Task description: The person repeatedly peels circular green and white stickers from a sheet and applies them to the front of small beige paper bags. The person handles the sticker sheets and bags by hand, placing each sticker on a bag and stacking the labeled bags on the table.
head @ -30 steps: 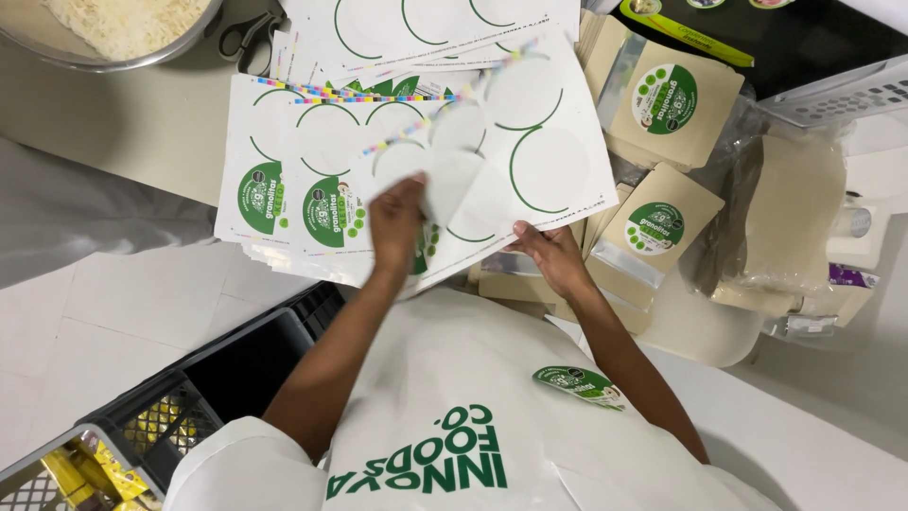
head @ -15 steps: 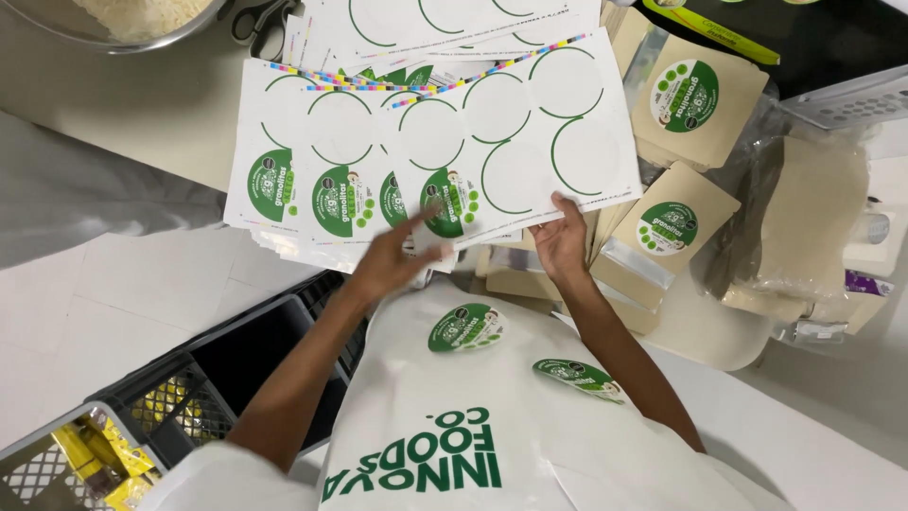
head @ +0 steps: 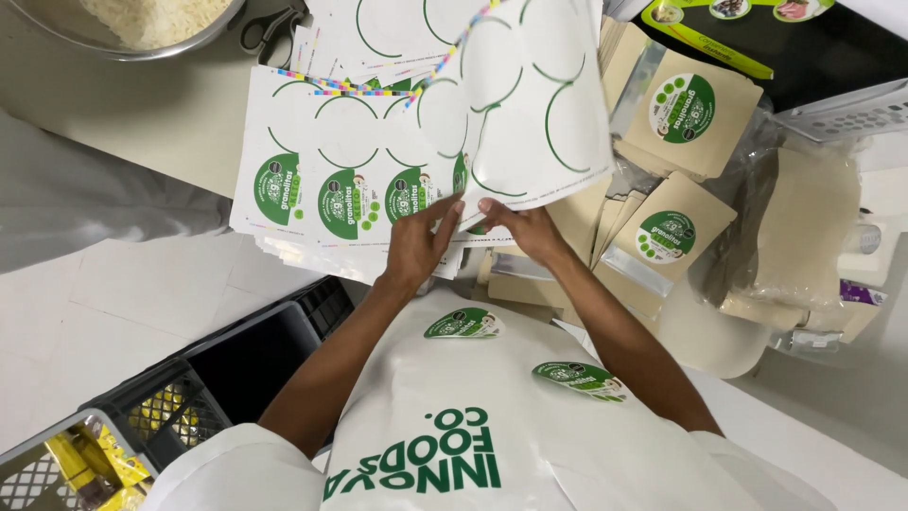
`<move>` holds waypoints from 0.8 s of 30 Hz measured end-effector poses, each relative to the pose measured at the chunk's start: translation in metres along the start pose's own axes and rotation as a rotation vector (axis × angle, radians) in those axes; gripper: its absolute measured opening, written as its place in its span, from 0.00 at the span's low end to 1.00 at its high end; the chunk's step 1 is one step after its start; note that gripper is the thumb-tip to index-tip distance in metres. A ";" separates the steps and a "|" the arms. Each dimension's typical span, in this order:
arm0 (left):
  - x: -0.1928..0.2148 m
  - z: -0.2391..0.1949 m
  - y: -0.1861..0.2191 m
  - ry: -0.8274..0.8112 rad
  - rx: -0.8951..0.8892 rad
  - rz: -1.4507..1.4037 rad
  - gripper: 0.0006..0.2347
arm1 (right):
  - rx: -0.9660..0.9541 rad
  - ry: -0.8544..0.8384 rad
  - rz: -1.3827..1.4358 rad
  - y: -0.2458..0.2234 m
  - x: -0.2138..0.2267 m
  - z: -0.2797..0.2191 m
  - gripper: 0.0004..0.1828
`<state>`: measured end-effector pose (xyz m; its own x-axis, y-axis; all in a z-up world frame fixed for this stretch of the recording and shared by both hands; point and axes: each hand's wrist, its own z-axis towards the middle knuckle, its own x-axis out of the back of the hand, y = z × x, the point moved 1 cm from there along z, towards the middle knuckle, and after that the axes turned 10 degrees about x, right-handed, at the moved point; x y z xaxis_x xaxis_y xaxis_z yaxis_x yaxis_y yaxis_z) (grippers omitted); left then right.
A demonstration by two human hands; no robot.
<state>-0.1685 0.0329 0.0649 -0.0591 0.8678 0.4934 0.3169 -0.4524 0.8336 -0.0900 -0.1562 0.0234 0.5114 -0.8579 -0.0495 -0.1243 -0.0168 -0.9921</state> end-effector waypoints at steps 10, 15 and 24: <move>0.091 0.073 -0.072 0.384 0.277 -0.652 0.06 | 0.004 0.208 0.069 -0.002 0.043 0.067 0.12; 0.112 0.060 -0.037 0.402 0.037 -0.487 0.14 | -0.362 0.180 -0.007 -0.033 0.054 0.115 0.27; 0.009 0.031 0.024 -0.225 -0.201 -0.113 0.20 | -0.225 0.222 -0.100 -0.017 0.063 0.016 0.16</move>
<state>-0.1324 0.0367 0.0815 0.1347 0.9283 0.3466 0.1256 -0.3630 0.9233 -0.0419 -0.2021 0.0356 0.3355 -0.9370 0.0976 -0.2802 -0.1981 -0.9393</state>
